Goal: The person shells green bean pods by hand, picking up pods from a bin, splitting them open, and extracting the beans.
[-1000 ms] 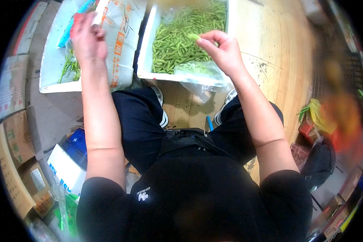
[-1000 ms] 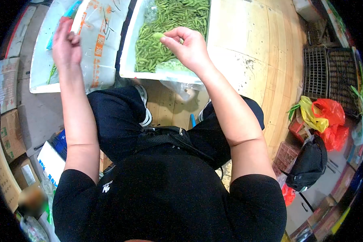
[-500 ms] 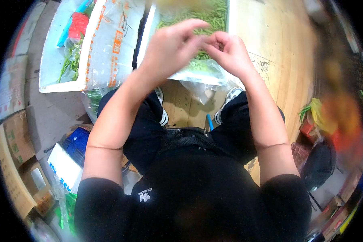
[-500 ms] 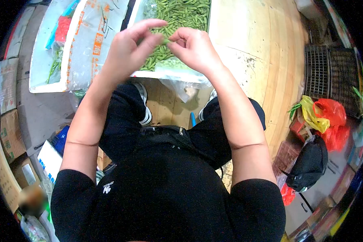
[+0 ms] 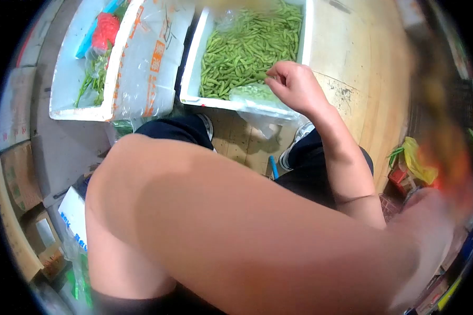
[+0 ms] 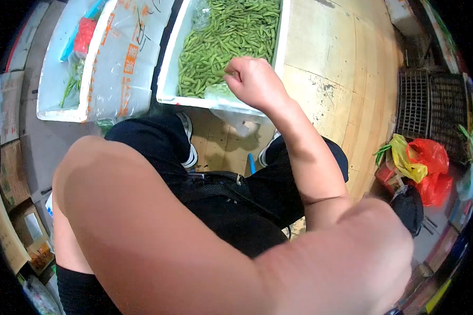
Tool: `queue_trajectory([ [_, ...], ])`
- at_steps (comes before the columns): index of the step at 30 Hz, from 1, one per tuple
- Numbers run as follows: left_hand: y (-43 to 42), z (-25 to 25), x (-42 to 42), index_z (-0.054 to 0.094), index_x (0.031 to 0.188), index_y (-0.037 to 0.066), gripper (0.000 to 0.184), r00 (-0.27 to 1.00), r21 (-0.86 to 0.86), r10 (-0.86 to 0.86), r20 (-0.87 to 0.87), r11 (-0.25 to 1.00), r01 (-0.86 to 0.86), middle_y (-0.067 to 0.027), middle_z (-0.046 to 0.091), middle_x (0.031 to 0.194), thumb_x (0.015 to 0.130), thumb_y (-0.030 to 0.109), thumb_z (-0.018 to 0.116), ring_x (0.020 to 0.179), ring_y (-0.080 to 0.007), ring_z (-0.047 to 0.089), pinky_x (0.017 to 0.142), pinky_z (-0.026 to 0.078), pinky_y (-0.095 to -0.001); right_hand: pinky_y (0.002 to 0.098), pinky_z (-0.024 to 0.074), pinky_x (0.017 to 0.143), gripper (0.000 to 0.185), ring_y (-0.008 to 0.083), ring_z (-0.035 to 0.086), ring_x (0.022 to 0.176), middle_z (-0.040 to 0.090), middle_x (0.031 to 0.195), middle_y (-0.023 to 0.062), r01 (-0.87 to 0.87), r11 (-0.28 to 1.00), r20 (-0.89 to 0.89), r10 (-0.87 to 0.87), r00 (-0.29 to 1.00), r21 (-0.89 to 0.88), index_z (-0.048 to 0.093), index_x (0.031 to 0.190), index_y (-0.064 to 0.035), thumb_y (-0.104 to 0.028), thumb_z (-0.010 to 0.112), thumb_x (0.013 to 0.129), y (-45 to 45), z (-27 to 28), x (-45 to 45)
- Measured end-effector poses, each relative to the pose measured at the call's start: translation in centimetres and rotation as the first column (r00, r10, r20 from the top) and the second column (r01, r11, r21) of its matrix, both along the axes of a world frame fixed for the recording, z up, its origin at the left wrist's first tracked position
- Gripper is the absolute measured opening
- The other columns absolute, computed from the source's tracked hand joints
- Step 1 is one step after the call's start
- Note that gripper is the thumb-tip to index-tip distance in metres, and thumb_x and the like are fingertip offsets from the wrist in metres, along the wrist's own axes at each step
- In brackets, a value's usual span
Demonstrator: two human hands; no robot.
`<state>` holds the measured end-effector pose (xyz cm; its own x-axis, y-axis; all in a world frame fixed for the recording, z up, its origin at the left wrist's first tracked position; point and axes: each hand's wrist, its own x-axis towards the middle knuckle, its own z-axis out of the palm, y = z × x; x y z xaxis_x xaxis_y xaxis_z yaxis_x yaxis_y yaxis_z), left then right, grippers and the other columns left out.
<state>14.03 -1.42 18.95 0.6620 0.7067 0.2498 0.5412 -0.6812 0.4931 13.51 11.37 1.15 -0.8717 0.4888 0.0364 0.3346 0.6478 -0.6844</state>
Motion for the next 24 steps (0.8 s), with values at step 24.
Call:
queue_trajectory([
  [24,2.5,-16.1,-15.8,0.064,0.098,0.007,0.026,0.641,-0.072,0.753,0.149,0.654,-0.753,-0.011,0.063,0.09,0.073,0.012,0.066,0.07,-0.0206,0.059,0.061,0.046,-0.0278,0.0275,0.0436,0.052,0.019,0.0119,0.055,0.055,0.059,0.061,0.007,0.094,0.942,-0.092,-0.13,0.987,-0.323,0.064,0.08,-0.0015,-0.019,0.066,0.075,1.3,0.1,0.0],
])
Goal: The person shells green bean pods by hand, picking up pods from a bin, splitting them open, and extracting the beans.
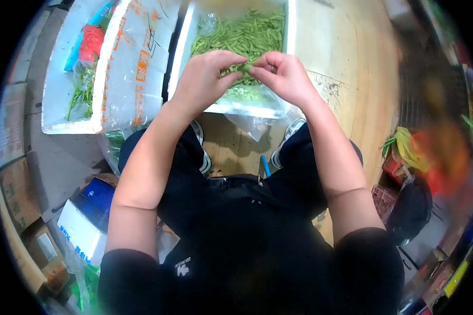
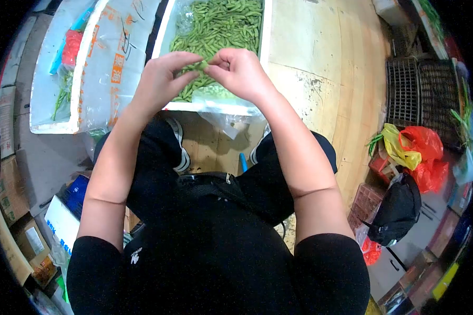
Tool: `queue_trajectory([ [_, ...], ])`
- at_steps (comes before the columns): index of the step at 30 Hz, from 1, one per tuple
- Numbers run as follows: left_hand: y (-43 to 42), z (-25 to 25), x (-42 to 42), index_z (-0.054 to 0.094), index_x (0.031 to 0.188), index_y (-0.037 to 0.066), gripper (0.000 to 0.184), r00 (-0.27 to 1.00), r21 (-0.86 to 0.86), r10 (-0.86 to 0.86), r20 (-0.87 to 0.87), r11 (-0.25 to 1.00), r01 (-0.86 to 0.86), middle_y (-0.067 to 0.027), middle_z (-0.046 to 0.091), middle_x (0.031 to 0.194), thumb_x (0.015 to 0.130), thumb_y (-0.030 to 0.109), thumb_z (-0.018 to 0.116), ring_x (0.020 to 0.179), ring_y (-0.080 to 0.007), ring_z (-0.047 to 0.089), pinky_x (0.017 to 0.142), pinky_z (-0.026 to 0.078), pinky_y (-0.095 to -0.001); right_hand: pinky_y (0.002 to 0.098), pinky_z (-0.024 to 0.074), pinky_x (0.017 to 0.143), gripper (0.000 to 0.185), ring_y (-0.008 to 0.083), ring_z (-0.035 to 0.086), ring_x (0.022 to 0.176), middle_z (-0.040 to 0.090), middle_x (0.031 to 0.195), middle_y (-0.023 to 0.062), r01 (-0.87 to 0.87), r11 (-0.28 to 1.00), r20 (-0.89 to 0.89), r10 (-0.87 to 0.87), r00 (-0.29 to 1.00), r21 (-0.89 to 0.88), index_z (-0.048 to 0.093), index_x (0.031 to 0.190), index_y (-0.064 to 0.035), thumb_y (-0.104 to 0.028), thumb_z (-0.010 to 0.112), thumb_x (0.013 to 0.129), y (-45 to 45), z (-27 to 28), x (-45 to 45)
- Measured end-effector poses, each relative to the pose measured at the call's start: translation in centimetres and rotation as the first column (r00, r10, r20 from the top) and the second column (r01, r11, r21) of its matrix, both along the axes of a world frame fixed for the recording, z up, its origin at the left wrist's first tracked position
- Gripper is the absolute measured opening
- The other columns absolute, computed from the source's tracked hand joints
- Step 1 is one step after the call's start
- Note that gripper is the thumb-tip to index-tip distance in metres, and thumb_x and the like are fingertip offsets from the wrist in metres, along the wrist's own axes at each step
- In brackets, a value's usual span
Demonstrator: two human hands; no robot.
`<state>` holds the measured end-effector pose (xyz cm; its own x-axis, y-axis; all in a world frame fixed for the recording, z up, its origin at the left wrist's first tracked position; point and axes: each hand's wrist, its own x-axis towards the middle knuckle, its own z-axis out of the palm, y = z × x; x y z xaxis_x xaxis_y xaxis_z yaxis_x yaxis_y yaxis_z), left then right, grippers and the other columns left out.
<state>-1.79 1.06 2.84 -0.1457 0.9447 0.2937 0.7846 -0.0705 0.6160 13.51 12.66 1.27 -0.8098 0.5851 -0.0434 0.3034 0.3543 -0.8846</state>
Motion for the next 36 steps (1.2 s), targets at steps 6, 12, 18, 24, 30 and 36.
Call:
queue_trajectory([
  [6,0.1,-0.4,0.5,0.065,0.095,0.005,0.021,0.999,-0.011,0.026,0.02,1.0,-0.025,-0.0099,0.064,0.078,0.075,0.014,0.066,0.059,-0.0141,0.059,0.055,0.046,-0.0247,0.0244,0.0417,0.051,0.02,0.0088,0.051,0.055,0.058,0.061,0.0037,-0.027,0.996,-0.09,0.019,0.996,-0.09,0.065,0.082,-0.0023,-0.021,0.062,0.079,0.6,-0.3,0.3],
  [12,-0.1,-0.8,1.1,0.064,0.098,0.005,0.021,0.998,0.027,-0.008,0.064,1.0,0.006,-0.0103,0.064,0.077,0.078,0.013,0.065,0.058,-0.0118,0.058,0.054,0.046,-0.0242,0.0221,0.0392,0.052,0.02,0.0052,0.047,0.059,0.054,0.063,-0.0016,-0.038,0.997,-0.065,0.033,0.997,-0.074,0.062,0.081,-0.0023,-0.022,0.059,0.081,0.7,0.2,1.1],
  [18,-0.2,-0.4,2.2,0.064,0.099,0.005,0.022,0.994,0.014,0.021,0.106,1.0,-0.022,-0.0087,0.064,0.073,0.079,0.012,0.064,0.054,-0.0081,0.056,0.051,0.044,-0.0228,0.0204,0.0381,0.052,0.019,0.0038,0.046,0.06,0.053,0.066,-0.0039,0.004,0.999,-0.054,-0.001,0.999,0.049,0.061,0.081,-0.0034,-0.022,0.059,0.082,0.2,0.4,1.2],
  [24,-0.2,-0.8,2.8,0.064,0.099,0.004,0.02,0.95,-0.016,0.058,0.306,0.998,-0.055,-0.0054,0.064,0.074,0.079,0.009,0.063,0.054,-0.0058,0.055,0.049,0.044,-0.0201,0.0181,0.0334,0.048,0.017,0.0029,0.042,0.054,0.049,0.062,-0.0044,0.038,0.964,-0.156,-0.082,0.984,-0.264,0.059,0.084,-0.0039,-0.021,0.059,0.083,0.1,0.0,1.2],
  [30,-0.2,-0.5,2.8,0.062,0.101,0.0,0.022,0.868,-0.039,0.067,0.493,0.998,-0.055,-0.0047,0.065,0.081,0.081,0.009,0.061,0.058,-0.0066,0.057,0.052,0.047,-0.0193,0.0184,0.0287,0.044,0.014,0.0044,0.038,0.049,0.047,0.06,-0.0042,-0.047,0.776,-0.294,-0.181,0.938,-0.629,0.057,0.082,-0.0048,-0.019,0.059,0.083,0.1,-0.2,0.7],
  [36,0.3,-1.0,2.3,0.057,0.108,-0.003,0.028,0.751,-0.09,0.063,0.658,0.996,-0.005,-0.006,0.065,0.088,0.085,0.013,0.057,0.062,-0.0067,0.057,0.055,0.047,-0.0183,0.0186,0.0278,0.044,0.014,0.0052,0.036,0.048,0.045,0.059,-0.0038,-0.088,0.721,-0.307,-0.178,0.935,-0.687,0.056,0.081,-0.0058,-0.02,0.059,0.083,0.2,0.0,0.6],
])
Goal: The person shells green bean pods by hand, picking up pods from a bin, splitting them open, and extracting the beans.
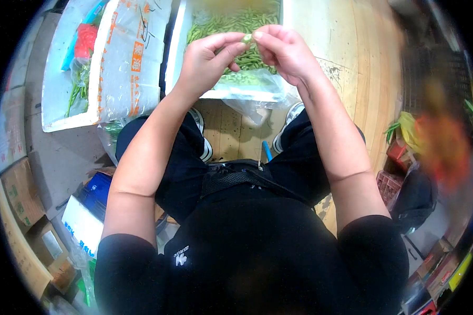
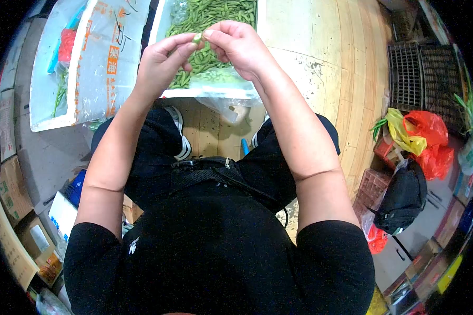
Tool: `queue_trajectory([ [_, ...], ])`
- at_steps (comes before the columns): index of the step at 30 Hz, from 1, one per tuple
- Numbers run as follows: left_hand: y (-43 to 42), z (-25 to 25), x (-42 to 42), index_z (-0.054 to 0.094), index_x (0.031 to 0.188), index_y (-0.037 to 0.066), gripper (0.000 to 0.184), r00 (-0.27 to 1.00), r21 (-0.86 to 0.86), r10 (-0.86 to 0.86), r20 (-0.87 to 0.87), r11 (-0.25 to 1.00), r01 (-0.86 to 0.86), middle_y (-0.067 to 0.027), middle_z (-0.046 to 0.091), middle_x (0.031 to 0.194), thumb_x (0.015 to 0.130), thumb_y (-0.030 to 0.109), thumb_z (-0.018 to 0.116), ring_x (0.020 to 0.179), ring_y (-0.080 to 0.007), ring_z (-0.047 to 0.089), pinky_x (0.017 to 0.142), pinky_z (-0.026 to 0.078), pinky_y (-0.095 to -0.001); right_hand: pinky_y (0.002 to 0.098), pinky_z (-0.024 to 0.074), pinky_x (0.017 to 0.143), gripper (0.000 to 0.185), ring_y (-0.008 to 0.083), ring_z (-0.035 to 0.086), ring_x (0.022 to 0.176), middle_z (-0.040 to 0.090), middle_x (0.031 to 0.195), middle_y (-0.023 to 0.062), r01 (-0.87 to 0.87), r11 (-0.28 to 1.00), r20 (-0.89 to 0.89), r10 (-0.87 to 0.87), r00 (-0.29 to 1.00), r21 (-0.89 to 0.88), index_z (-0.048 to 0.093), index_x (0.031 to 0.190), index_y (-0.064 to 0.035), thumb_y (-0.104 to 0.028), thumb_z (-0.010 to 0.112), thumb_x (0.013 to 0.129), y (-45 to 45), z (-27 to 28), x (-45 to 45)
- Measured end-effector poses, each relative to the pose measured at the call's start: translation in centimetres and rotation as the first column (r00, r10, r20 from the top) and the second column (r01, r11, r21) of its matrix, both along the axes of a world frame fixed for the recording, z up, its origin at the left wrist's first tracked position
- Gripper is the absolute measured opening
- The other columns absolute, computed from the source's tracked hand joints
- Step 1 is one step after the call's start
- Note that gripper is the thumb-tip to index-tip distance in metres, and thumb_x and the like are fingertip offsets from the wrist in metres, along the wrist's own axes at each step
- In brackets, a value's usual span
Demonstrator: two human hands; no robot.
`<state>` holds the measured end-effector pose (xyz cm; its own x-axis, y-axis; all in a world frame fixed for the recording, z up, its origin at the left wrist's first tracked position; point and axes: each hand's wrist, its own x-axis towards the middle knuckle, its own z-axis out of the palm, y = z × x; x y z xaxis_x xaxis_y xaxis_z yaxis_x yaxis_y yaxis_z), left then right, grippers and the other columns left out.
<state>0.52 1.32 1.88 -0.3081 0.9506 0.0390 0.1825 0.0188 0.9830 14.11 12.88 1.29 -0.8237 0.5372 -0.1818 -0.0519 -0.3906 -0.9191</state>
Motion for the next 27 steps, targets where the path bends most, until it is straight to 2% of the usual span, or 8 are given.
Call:
queue_trajectory([
  [2,0.1,0.2,0.0,0.056,0.11,-0.002,0.029,0.999,-0.003,-0.012,0.048,1.0,0.013,-0.0064,0.064,0.091,0.086,0.015,0.056,0.062,-0.0058,0.056,0.054,0.045,-0.0168,0.0186,0.0291,0.044,0.013,0.0049,0.037,0.049,0.047,0.06,-0.0036,-0.018,0.999,-0.013,0.018,1.0,-0.039,0.056,0.08,-0.0062,-0.019,0.058,0.083,0.1,0.3,0.1],
  [5,0.1,0.8,0.3,0.056,0.109,0.001,0.028,0.919,-0.106,0.054,0.389,0.994,-0.013,-0.0007,0.062,0.081,0.087,0.018,0.055,0.058,-0.0031,0.048,0.05,0.038,-0.0145,0.0188,0.0312,0.045,0.012,0.0042,0.041,0.051,0.051,0.064,-0.0033,-0.055,0.991,-0.048,0.049,0.998,-0.124,0.057,0.076,-0.0066,-0.017,0.058,0.083,0.2,0.4,0.2],
  [8,0.1,-0.6,-0.8,0.054,0.108,0.004,0.026,0.791,-0.12,-0.007,0.611,0.988,0.101,0.0055,0.053,0.074,0.087,0.019,0.055,0.056,-0.0011,0.04,0.047,0.032,-0.0139,0.0193,0.0307,0.045,0.012,0.0042,0.04,0.05,0.05,0.063,-0.0035,-0.075,0.986,-0.077,0.064,0.995,-0.15,0.057,0.077,-0.0066,-0.017,0.058,0.083,0.2,0.0,0.0],
  [11,0.3,-0.1,-0.2,0.054,0.104,0.006,0.021,0.676,-0.14,0.059,0.735,0.988,0.067,0.0075,0.046,0.072,0.087,0.019,0.054,0.056,-0.0004,0.036,0.045,0.03,-0.0133,0.0194,0.0306,0.045,0.011,0.0042,0.04,0.049,0.049,0.062,-0.0037,-0.053,0.993,-0.047,0.049,0.998,-0.103,0.056,0.077,-0.0067,-0.016,0.059,0.083,0.2,0.2,-0.2],
  [14,0.3,-0.9,-0.4,0.053,0.103,0.007,0.019,0.565,-0.076,0.008,0.825,0.992,0.096,0.0069,0.049,0.08,0.088,0.019,0.054,0.059,0.0004,0.038,0.045,0.029,-0.012,0.0191,0.0307,0.045,0.011,0.0041,0.04,0.049,0.048,0.06,-0.004,-0.054,0.996,-0.037,0.051,0.998,-0.066,0.056,0.077,-0.0069,-0.016,0.059,0.082,0.1,0.3,-0.2],
  [17,0.2,-0.7,-0.2,0.053,0.102,0.007,0.018,0.508,-0.067,0.012,0.861,0.994,0.09,0.0064,0.05,0.081,0.088,0.019,0.053,0.061,0.0003,0.039,0.045,0.029,-0.0117,0.0187,0.0311,0.045,0.011,0.004,0.041,0.05,0.049,0.06,-0.0041,-0.055,0.997,-0.032,0.053,0.998,-0.05,0.056,0.077,-0.0068,-0.016,0.06,0.082,0.1,0.4,-0.2],
  [23,0.3,-0.9,-0.2,0.053,0.104,0.007,0.02,0.482,-0.062,0.021,0.876,0.996,0.069,0.0056,0.052,0.084,0.087,0.017,0.054,0.061,0.0003,0.04,0.045,0.029,-0.0117,0.0184,0.0321,0.045,0.012,0.0051,0.041,0.049,0.05,0.061,-0.0023,-0.01,0.999,-0.004,0.01,1.0,0.032,0.058,0.084,-0.005,-0.017,0.059,0.082,-0.2,0.2,-0.4],
  [27,0.3,-0.2,-0.3,0.055,0.105,0.005,0.023,0.72,-0.141,0.107,0.685,0.99,-0.012,0.006,0.05,0.075,0.085,0.017,0.058,0.058,-0.0005,0.039,0.047,0.03,-0.0133,0.0176,0.0331,0.045,0.014,0.0042,0.042,0.05,0.051,0.062,-0.0029,0.05,0.998,-0.081,-0.047,0.996,0.035,0.06,0.09,-0.0027,-0.015,0.058,0.083,0.2,-0.2,-0.3],
])
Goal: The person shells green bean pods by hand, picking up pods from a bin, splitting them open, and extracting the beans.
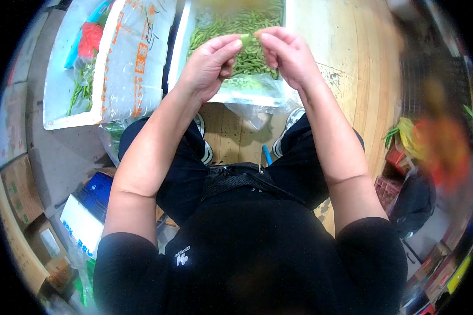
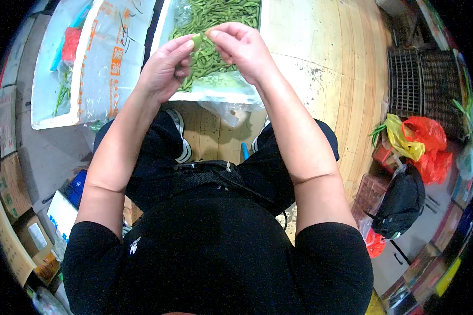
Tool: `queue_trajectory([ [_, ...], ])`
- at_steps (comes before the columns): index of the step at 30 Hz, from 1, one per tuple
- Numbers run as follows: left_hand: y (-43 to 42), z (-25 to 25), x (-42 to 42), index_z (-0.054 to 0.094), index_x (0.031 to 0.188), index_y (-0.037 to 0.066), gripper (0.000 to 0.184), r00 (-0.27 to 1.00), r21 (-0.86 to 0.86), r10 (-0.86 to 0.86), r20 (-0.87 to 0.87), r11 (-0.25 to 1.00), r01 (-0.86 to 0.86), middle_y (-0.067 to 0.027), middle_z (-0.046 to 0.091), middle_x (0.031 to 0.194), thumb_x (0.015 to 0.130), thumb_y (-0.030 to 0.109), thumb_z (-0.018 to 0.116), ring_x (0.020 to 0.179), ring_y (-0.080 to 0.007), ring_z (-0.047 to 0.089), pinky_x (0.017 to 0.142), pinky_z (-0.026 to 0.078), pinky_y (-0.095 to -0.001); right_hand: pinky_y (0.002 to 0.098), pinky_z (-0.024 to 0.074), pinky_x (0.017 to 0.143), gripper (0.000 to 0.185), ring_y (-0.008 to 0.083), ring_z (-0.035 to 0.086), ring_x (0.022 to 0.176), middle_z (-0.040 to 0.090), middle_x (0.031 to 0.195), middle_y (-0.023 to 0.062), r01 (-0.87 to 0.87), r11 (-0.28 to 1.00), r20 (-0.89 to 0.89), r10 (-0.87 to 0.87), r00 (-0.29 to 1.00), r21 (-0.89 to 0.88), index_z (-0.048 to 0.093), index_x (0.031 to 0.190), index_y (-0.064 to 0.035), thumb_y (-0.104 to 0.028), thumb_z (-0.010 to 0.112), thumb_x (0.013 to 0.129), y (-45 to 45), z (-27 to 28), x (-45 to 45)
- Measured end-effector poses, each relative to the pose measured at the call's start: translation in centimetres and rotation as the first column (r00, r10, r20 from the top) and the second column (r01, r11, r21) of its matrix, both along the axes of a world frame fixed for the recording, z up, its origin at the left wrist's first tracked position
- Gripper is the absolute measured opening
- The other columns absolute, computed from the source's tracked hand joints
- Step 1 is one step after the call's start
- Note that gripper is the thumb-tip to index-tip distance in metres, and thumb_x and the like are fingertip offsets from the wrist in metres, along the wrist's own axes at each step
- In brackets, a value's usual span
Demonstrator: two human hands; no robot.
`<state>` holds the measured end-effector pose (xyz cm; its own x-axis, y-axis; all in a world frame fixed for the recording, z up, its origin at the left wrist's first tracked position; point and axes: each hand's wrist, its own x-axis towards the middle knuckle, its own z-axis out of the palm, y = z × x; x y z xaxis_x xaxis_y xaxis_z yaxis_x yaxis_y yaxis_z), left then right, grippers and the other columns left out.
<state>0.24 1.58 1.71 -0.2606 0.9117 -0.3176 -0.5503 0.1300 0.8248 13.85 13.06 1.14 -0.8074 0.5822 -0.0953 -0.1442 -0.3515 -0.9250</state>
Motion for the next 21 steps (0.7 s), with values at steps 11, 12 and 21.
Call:
queue_trajectory([
  [11,0.0,-0.5,0.4,0.061,0.099,0.005,0.021,0.845,0.178,0.174,-0.505,0.979,-0.095,0.0043,0.054,0.075,0.082,0.016,0.062,0.061,-0.002,0.044,0.053,0.036,-0.0149,0.0179,0.0383,0.051,0.014,0.0031,0.047,0.057,0.056,0.067,-0.0022,0.071,0.969,0.045,-0.084,0.995,0.238,0.063,0.087,-0.003,-0.014,0.063,0.079,-0.7,-0.4,-0.4],
  [12,0.0,-0.4,0.4,0.062,0.099,0.004,0.021,0.815,0.173,0.18,-0.55,0.98,-0.1,0.0026,0.057,0.078,0.082,0.016,0.062,0.062,-0.0029,0.046,0.054,0.038,-0.0159,0.0184,0.0391,0.052,0.014,0.0033,0.048,0.058,0.056,0.067,-0.0023,0.105,0.936,0.037,-0.124,0.992,0.336,0.063,0.086,-0.0032,-0.015,0.063,0.078,-0.9,-0.4,-0.4],
  [21,-0.3,-0.4,0.7,0.064,0.097,0.003,0.023,0.436,0.224,0.208,-0.876,0.974,-0.014,-0.0014,0.062,0.08,0.076,0.011,0.067,0.061,-0.0048,0.052,0.053,0.042,-0.018,0.0204,0.0412,0.056,0.013,0.0043,0.05,0.062,0.056,0.063,-0.0012,0.176,0.752,0.078,-0.289,0.954,0.635,0.065,0.08,-0.0043,-0.016,0.063,0.076,-1.7,0.0,-0.3],
])
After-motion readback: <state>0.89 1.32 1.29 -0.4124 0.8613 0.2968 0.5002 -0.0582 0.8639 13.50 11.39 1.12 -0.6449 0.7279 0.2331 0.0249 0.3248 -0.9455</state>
